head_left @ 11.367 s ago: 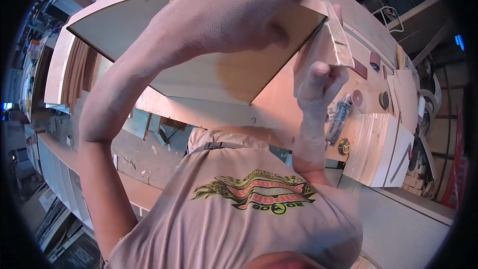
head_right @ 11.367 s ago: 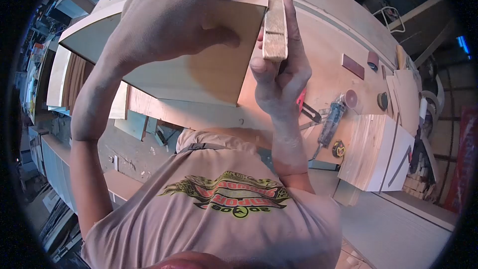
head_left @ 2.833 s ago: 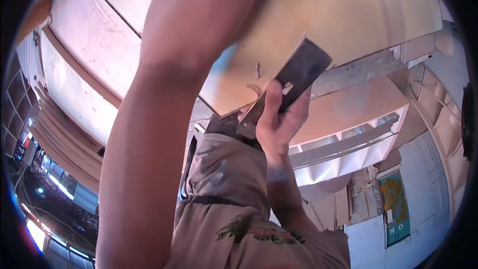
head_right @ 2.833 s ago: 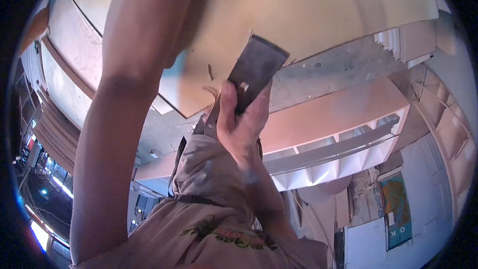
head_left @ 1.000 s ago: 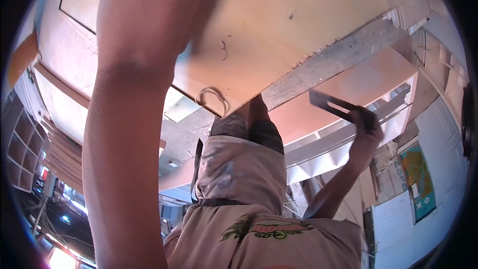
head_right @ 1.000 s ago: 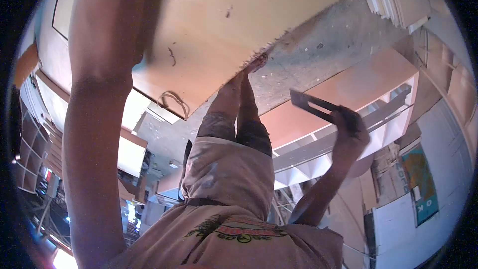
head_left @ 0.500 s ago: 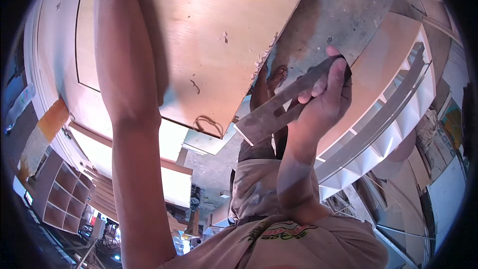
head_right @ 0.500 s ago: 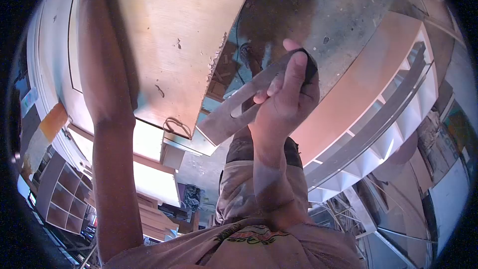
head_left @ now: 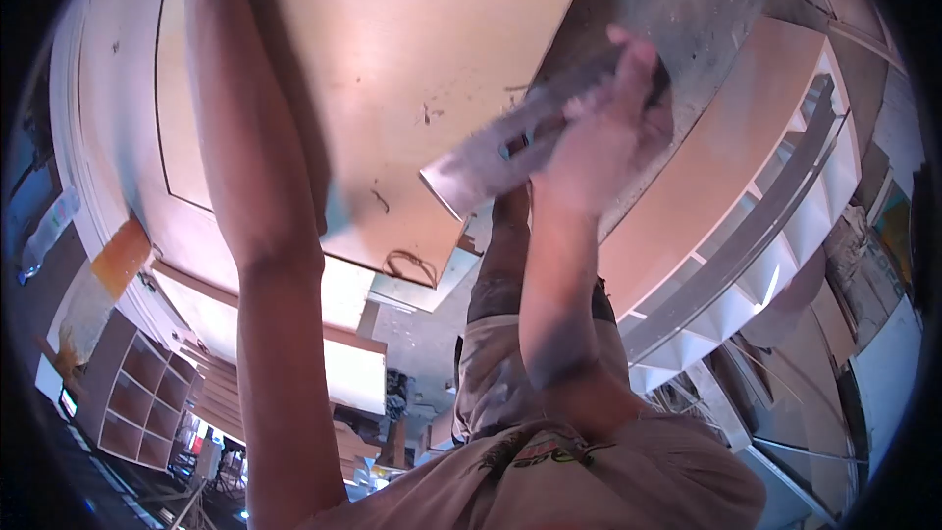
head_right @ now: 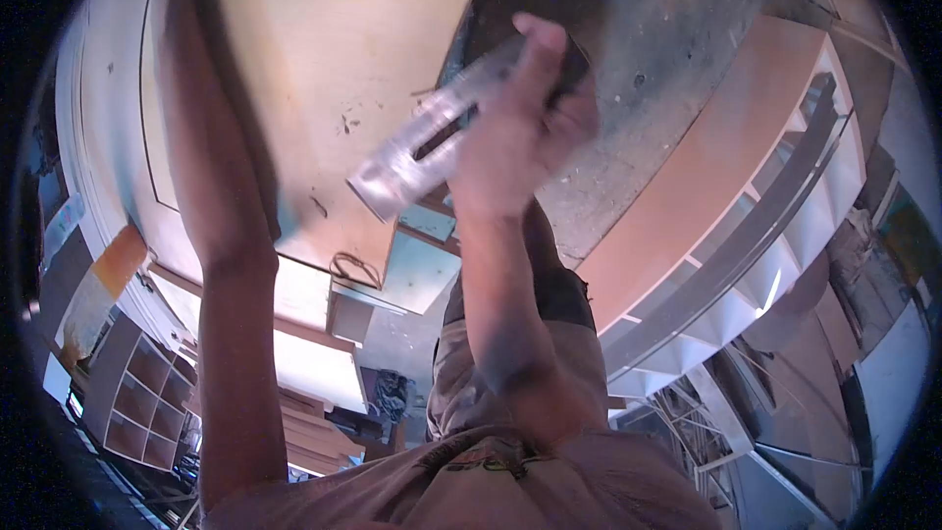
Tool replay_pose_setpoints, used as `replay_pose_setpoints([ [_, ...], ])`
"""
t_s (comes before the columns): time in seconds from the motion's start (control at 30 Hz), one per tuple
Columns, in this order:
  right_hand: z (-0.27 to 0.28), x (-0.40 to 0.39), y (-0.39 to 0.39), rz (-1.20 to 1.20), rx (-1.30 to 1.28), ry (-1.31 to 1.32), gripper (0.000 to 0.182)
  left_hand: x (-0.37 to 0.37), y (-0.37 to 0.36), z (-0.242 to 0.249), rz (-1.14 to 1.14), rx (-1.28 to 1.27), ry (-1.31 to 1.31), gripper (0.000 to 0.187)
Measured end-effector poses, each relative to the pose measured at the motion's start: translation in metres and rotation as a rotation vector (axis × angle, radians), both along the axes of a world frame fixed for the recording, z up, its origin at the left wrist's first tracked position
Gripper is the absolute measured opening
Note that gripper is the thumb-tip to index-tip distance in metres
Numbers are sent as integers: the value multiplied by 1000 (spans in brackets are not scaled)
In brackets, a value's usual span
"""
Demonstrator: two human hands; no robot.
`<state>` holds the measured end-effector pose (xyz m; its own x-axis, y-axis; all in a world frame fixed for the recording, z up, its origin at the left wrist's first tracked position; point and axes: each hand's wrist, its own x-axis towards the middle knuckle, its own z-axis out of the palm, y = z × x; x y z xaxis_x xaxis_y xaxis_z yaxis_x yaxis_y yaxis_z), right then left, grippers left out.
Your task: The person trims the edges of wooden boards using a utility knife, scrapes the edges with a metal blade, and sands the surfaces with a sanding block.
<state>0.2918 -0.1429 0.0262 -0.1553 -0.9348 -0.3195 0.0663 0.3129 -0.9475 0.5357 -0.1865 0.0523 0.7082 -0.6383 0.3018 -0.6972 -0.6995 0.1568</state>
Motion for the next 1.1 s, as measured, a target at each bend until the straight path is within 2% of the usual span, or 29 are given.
replay_pose_setpoints([
  [0.03, 0, -4, -5, -11, 4, -4, 30, 2, -1, -1, 5, 16, 5, 83],
  [0.1, 8, -16, -11, -240, 88, -141, 26, 6, 0, -4, 10, 45, 8, 83],
  [0.13, 5, -7, -8, -256, 97, -139, 26, 8, 1, -5, 13, 61, 9, 84],
  [0.2, -18, 25, -3, -55, -95, 39, 27, 13, 4, -2, 15, 84, -2, 84],
  [0.27, -22, 13, -10, 6, -137, 26, 29, 25, 5, -1, 46, 130, -42, 84],
  [0.33, 1, -9, -16, -98, 75, 13, 30, 37, 4, -9, 69, 188, -63, 84],
  [0.37, -13, -21, -22, -155, 49, -157, 31, 46, 3, -13, 78, 202, -46, 85],
  [0.4, -24, -6, -18, -170, 46, -167, 31, 53, 6, -22, 78, 224, -30, 85],
  [0.43, -32, 19, -12, -143, -135, 70, 32, 68, 10, -32, 66, 204, 81, 95],
  [0.47, -34, 32, -12, -113, -317, 305, 33, 67, 8, -30, 49, 199, 68, 95],
  [0.53, -29, 25, -14, -74, -273, 247, 28, 64, 8, -25, 54, 200, 120, 98],
  [0.6, -19, -3, -27, -144, 23, -30, 30, 63, 11, -25, 46, 225, 104, 97],
  [0.63, -8, -10, -36, -232, 59, -204, 29, 65, 11, -27, 43, 205, 83, 97],
  [0.67, -19, 5, -42, -241, 65, -210, 29, 67, 10, -30, 40, 193, 66, 97],
  [0.73, -34, 40, -45, -93, -208, 199, 35, 67, 18, -29, 19, 210, 72, 97],
  [0.8, -34, 30, -55, -82, -289, 143, 35, 71, 6, -26, -9, 178, 51, 96],
  [0.87, -39, 2, -64, -221, -72, -92, 29, 68, 12, -26, 19, 209, 66, 95],
  [0.9, -45, -1, -69, -298, -16, -293, 29, 70, 13, -30, 14, 224, 10, 95],
  [0.93, -35, 17, -69, -312, -3, -294, 29, 71, 13, -30, 2, 238, 5, 95],
  [1.0, -18, 59, -67, -81, -277, 131, 31, 70, 13, -29, 24, 265, 5, 97],
  [1.07, -32, 48, -83, -66, -303, 150, 30, 70, 10, -25, -9, 281, 63, 100],
  [1.1, -21, 29, -89, -48, -180, 124, 28, 73, 14, -31, -21, 261, 35, 96],
])
